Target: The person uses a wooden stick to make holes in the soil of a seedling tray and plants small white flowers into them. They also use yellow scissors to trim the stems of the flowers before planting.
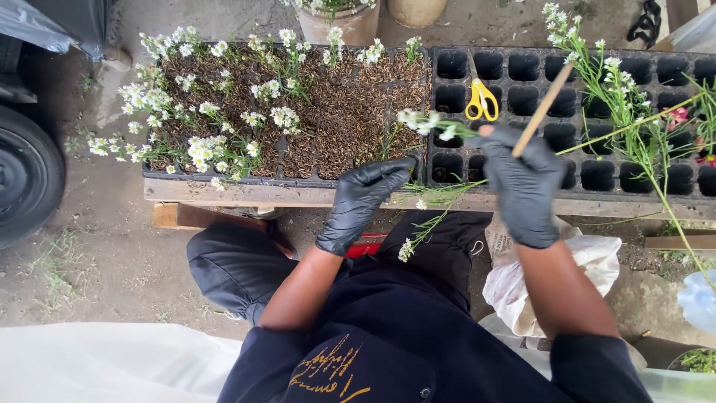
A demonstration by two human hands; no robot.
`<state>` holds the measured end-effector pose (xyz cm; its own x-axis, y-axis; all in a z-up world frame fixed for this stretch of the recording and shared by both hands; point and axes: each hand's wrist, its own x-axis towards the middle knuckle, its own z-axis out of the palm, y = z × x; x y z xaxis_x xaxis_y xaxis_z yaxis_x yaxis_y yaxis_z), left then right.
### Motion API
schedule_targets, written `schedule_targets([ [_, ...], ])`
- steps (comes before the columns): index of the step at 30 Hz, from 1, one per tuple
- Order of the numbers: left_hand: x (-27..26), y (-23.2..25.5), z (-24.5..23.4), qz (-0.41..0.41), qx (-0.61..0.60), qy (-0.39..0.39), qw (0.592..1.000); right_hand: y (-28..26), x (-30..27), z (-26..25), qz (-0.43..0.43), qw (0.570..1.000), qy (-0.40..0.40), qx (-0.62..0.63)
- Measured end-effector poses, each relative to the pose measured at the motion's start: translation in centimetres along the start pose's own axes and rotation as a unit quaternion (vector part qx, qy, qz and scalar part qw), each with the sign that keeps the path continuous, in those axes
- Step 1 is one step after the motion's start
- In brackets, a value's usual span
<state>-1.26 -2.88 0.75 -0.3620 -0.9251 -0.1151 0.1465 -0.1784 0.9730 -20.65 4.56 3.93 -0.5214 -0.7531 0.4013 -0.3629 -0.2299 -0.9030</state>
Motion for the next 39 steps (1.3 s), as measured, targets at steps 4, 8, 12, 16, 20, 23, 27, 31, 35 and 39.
schedule_targets([
  [4,0.2,1.8,1.1,-0.004,-0.062,0.001,0.998,0.9,-1.2,3.7,0.181,0.957,0.038,0.225],
  [8,0.6,1.6,0.6,-0.04,-0.114,0.043,0.992,1.8,-2.4,5.7,0.226,0.926,0.016,0.3],
  [12,2.6,-2.4,-0.8,-0.054,-0.136,0.073,0.987,2.7,-3.0,6.8,0.227,0.921,0.001,0.315],
  [16,2.8,-2.3,-1.1,-0.06,-0.171,0.092,0.979,2.1,-3.4,7.5,0.203,0.946,-0.034,0.252],
  [20,2.5,1.2,-2.5,-0.04,-0.109,0.129,0.985,-2.0,-1.4,6.6,0.242,0.958,-0.12,0.1],
  [23,4.3,1.2,-6.2,0.063,0.029,0.218,0.973,-0.3,0.3,5.3,0.144,0.978,-0.148,-0.032],
  [27,5.1,3.0,-8.6,0.137,0.153,0.285,0.936,2.8,3.7,3.7,-0.011,0.956,-0.186,-0.224],
  [31,7.9,-0.8,-12.4,0.156,0.198,0.293,0.922,5.7,6.2,4.8,-0.192,0.86,-0.232,-0.411],
  [35,8.1,0.9,-11.0,0.141,0.257,0.317,0.902,9.2,8.4,6.1,-0.261,0.791,-0.279,-0.478],
  [39,7.1,2.8,-10.2,0.193,0.263,0.241,0.914,10.2,9.1,6.9,-0.296,0.777,-0.264,-0.489],
])
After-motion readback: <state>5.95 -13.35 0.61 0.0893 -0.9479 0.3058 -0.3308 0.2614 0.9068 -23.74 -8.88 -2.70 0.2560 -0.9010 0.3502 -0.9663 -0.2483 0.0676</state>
